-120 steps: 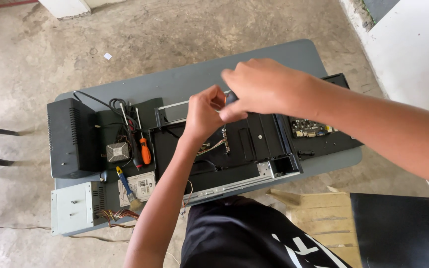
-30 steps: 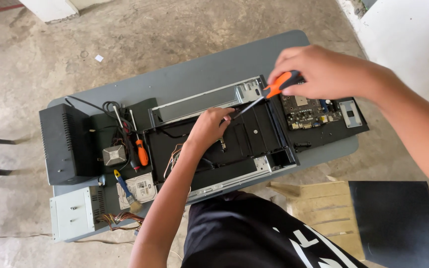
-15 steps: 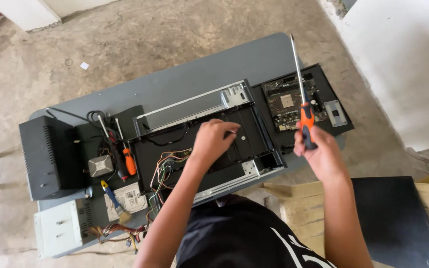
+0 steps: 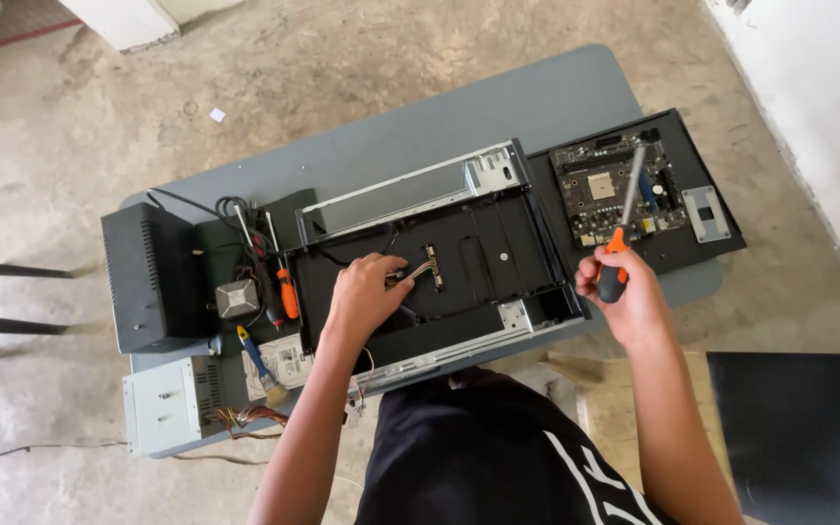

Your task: Disassembling a desktop computer case and removing internal components using a screwdriver

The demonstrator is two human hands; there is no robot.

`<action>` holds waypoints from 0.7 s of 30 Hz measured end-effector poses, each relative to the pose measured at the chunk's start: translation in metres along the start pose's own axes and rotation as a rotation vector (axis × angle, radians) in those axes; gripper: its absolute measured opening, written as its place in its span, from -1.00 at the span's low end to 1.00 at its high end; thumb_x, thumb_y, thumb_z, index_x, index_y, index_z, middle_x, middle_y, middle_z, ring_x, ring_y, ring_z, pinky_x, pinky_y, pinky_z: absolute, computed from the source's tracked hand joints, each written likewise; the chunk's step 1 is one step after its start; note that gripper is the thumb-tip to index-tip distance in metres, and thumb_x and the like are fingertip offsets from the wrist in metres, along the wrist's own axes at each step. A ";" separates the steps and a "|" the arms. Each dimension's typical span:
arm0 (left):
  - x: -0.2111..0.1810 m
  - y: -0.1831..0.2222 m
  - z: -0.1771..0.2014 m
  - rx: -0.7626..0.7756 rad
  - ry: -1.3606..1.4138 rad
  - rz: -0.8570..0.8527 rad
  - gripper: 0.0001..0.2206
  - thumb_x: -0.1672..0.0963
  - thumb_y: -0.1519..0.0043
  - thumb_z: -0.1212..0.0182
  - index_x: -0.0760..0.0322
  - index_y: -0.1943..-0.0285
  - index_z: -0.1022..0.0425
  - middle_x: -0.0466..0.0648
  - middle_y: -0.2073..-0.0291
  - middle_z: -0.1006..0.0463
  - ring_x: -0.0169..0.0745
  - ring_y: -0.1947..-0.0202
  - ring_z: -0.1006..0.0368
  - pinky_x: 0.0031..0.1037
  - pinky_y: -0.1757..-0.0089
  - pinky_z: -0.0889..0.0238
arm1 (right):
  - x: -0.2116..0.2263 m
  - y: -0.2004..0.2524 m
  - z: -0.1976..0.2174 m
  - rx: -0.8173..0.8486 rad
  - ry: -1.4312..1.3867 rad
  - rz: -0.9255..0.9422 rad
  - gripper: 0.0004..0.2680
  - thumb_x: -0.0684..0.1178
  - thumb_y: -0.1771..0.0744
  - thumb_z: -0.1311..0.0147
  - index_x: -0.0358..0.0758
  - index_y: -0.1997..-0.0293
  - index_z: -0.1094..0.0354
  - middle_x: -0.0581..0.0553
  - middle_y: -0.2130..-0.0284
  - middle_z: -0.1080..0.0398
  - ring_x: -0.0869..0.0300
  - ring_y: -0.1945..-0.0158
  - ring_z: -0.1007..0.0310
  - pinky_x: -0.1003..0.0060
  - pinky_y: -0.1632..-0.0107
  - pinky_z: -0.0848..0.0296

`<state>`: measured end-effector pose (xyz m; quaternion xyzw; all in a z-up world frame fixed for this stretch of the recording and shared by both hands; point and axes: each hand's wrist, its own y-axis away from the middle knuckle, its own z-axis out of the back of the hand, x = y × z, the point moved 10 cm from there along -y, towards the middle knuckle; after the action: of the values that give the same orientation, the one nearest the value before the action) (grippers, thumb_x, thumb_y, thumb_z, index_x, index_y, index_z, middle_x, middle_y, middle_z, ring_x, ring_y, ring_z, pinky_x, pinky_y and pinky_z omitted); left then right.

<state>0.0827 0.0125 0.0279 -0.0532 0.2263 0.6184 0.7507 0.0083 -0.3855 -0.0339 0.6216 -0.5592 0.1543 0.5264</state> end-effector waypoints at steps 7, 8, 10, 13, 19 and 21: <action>0.028 -0.012 -0.002 0.046 0.239 0.089 -0.69 0.05 -0.25 -0.27 -0.16 -0.17 -0.73 -0.19 0.08 -0.79 0.02 -0.10 -0.66 -0.12 -0.09 -0.51 | -0.021 0.000 0.010 -0.017 0.089 0.010 -0.85 -0.01 -0.37 -0.12 -0.13 0.06 -0.26 -0.19 0.37 -0.39 -0.01 0.25 -0.51 0.06 0.07 -0.53; 0.030 -0.016 -0.001 0.057 0.238 0.071 -0.67 0.10 -0.26 -0.21 -0.16 -0.16 -0.73 -0.19 0.11 -0.80 0.03 -0.08 -0.67 -0.12 -0.08 -0.52 | -0.026 -0.002 0.017 -0.027 0.097 0.010 -0.85 0.00 -0.37 -0.12 -0.13 0.05 -0.26 -0.19 0.37 -0.40 -0.03 0.25 -0.51 0.03 0.07 -0.52; 0.027 -0.019 0.004 0.085 0.246 0.074 -0.66 0.14 -0.24 -0.18 -0.13 -0.13 -0.74 -0.20 0.13 -0.81 0.04 -0.08 -0.68 -0.14 -0.09 -0.51 | -0.027 0.006 0.020 -0.044 0.102 0.005 -0.86 -0.02 -0.37 -0.11 -0.13 0.07 -0.26 -0.18 0.38 -0.38 0.00 0.28 -0.48 0.06 0.10 -0.48; 0.031 -0.033 -0.002 0.145 0.245 0.067 -0.66 0.16 -0.20 -0.21 -0.09 -0.10 -0.76 -0.19 0.16 -0.82 0.03 -0.06 -0.69 -0.15 -0.10 -0.50 | -0.029 0.011 0.029 -0.073 0.123 0.010 -0.89 -0.05 -0.37 -0.08 -0.14 0.09 -0.24 -0.18 0.40 -0.37 0.02 0.33 -0.46 0.10 0.14 -0.45; 0.043 -0.053 -0.012 0.235 0.146 0.085 -0.69 0.11 -0.07 -0.38 -0.16 0.01 -0.79 -0.29 0.21 -0.81 -0.04 0.01 -0.71 -0.18 -0.09 -0.52 | -0.031 0.023 0.030 -0.104 0.154 0.027 -0.93 -0.11 -0.40 -0.05 -0.20 0.11 -0.24 -0.24 0.43 -0.38 -0.02 0.39 -0.47 0.08 0.21 -0.46; 0.043 -0.061 -0.018 0.247 0.138 0.082 -0.70 0.11 -0.04 -0.39 -0.16 0.05 -0.80 -0.32 0.24 -0.81 -0.05 0.04 -0.72 -0.20 -0.08 -0.53 | -0.028 0.023 0.033 -0.130 0.162 0.047 -0.93 -0.12 -0.40 -0.05 -0.21 0.10 -0.25 -0.25 0.44 -0.39 -0.02 0.40 -0.49 0.07 0.22 -0.48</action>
<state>0.1415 0.0306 -0.0174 0.0062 0.3538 0.6108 0.7083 -0.0339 -0.3934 -0.0577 0.5583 -0.5381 0.1796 0.6054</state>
